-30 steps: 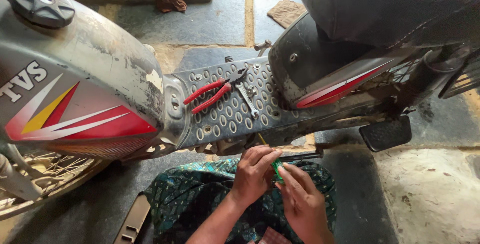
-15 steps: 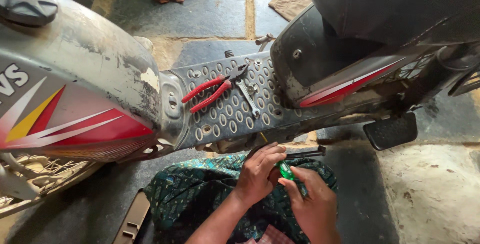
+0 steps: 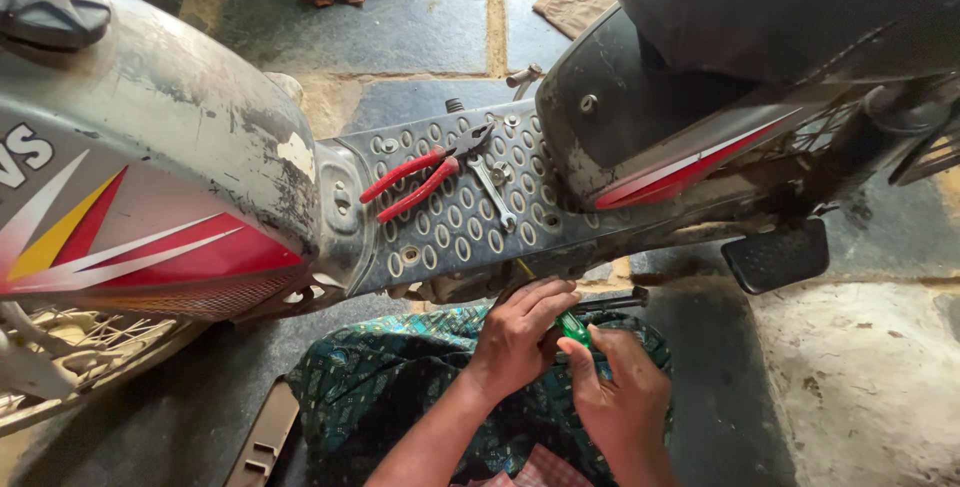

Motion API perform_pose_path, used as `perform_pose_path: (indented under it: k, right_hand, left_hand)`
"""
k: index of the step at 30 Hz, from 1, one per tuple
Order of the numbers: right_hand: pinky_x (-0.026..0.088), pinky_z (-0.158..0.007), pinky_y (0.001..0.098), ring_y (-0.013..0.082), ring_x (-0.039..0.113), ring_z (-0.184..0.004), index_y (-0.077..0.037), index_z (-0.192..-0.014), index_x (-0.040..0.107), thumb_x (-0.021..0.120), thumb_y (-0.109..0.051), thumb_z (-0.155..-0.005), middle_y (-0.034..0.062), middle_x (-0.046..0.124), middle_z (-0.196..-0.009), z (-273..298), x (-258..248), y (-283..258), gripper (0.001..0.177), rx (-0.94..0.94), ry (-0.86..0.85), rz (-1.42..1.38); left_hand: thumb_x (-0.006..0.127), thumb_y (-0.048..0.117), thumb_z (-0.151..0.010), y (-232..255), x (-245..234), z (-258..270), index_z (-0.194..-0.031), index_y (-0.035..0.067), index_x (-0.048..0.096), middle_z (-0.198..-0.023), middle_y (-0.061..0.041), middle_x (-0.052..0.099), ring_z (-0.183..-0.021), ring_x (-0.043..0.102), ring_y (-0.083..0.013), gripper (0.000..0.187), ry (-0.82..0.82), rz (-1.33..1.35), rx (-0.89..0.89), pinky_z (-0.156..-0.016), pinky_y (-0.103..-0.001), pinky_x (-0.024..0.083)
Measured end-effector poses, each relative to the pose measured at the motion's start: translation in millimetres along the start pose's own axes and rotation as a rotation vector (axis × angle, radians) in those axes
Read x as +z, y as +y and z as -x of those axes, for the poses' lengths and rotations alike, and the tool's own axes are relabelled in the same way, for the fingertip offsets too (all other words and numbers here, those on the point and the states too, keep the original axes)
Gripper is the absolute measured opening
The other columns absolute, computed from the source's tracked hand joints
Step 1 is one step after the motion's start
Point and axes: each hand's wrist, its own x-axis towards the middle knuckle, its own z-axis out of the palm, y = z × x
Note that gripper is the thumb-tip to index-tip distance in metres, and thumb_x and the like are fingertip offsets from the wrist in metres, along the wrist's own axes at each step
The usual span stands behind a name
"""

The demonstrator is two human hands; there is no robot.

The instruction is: The person unscrews a side panel from a moped using a screwdriver while sitting on the floor. Tools such as pliers and a wrench are visible on the moped's footrest.

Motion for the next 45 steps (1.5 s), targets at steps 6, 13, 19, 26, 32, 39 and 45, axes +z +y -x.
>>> perform_pose_path:
  k: [6,13,19,26,32,39,45]
  right_hand:
    - [0.045,-0.049,0.0404,0.0323,0.057,-0.052,-0.007,-0.072,0.057,0.080,-0.037,-0.083,0.0116,0.058,-0.064,1.4,-0.2,0.8,0.040,0.116,-0.028,0.164]
    - [0.039,-0.047,0.0450,0.0327,0.053,-0.048,-0.008,-0.061,0.053,0.069,-0.041,-0.092,0.0111,0.053,-0.056,5.0,1.7,12.4,0.048,0.152,-0.118,0.190]
    - [0.042,-0.047,0.0446,0.0332,0.057,-0.050,-0.008,-0.062,0.057,0.073,-0.048,-0.085,0.0101,0.058,-0.055,5.3,-7.5,1.1,0.049,0.189,-0.212,0.274]
    - [0.054,-0.053,0.0363,0.0222,0.074,-0.066,-0.016,-0.101,0.074,0.077,-0.044,-0.080,0.0008,0.075,-0.079,5.7,-21.9,-6.0,0.035,0.195,-0.186,0.201]
    - [0.056,-0.055,0.0350,0.0228,0.075,-0.069,-0.019,-0.118,0.075,0.078,-0.027,-0.082,0.0030,0.076,-0.093,4.4,-28.0,-3.8,0.037,0.102,-0.222,0.225]
    - [0.057,-0.056,0.0327,0.0197,0.075,-0.068,-0.019,-0.110,0.075,0.078,-0.020,-0.083,0.0019,0.076,-0.095,2.9,-24.4,0.1,0.027,0.058,-0.218,0.191]
    - [0.057,-0.060,0.0344,0.0234,0.075,-0.074,-0.015,-0.108,0.075,0.077,-0.026,-0.084,0.0046,0.077,-0.094,1.5,-21.7,-0.3,0.027,0.105,-0.186,0.190]
  left_hand:
    - [0.069,-0.007,-0.068,7.7,-1.8,-5.8,-0.123,0.004,0.067,-0.127,-0.016,0.070,-0.123,0.065,-0.0385,0.056,-0.070,-0.079,0.014,-0.103,-0.047,0.054]
    - [0.079,-0.003,-0.071,8.7,5.5,8.5,-0.115,0.004,0.066,-0.117,-0.015,0.067,-0.119,0.065,-0.0385,0.046,0.028,0.025,0.001,-0.098,-0.046,0.055]
    - [0.074,-0.008,-0.072,9.4,-2.5,9.7,-0.108,0.006,0.067,-0.111,-0.011,0.069,-0.116,0.069,-0.0359,0.039,0.018,-0.026,0.019,-0.096,-0.044,0.059]
    - [0.074,-0.009,-0.067,12.4,-5.1,2.3,-0.107,0.005,0.070,-0.111,-0.013,0.070,-0.114,0.069,-0.0362,0.042,-0.025,-0.068,0.025,-0.092,-0.044,0.058]
    - [0.075,-0.008,-0.070,17.9,-2.4,2.2,-0.108,0.004,0.071,-0.113,-0.014,0.070,-0.111,0.069,-0.0359,0.039,-0.040,-0.048,0.010,-0.093,-0.044,0.057]
    - [0.073,-0.008,-0.074,15.7,-3.7,1.8,-0.111,0.004,0.071,-0.114,-0.013,0.071,-0.114,0.069,-0.0359,0.039,-0.044,-0.024,0.002,-0.096,-0.044,0.057]
    - [0.078,0.000,-0.071,9.1,0.7,4.7,-0.117,0.005,0.069,-0.119,-0.013,0.071,-0.124,0.064,-0.0379,0.047,-0.080,-0.078,0.071,-0.104,-0.048,0.052]
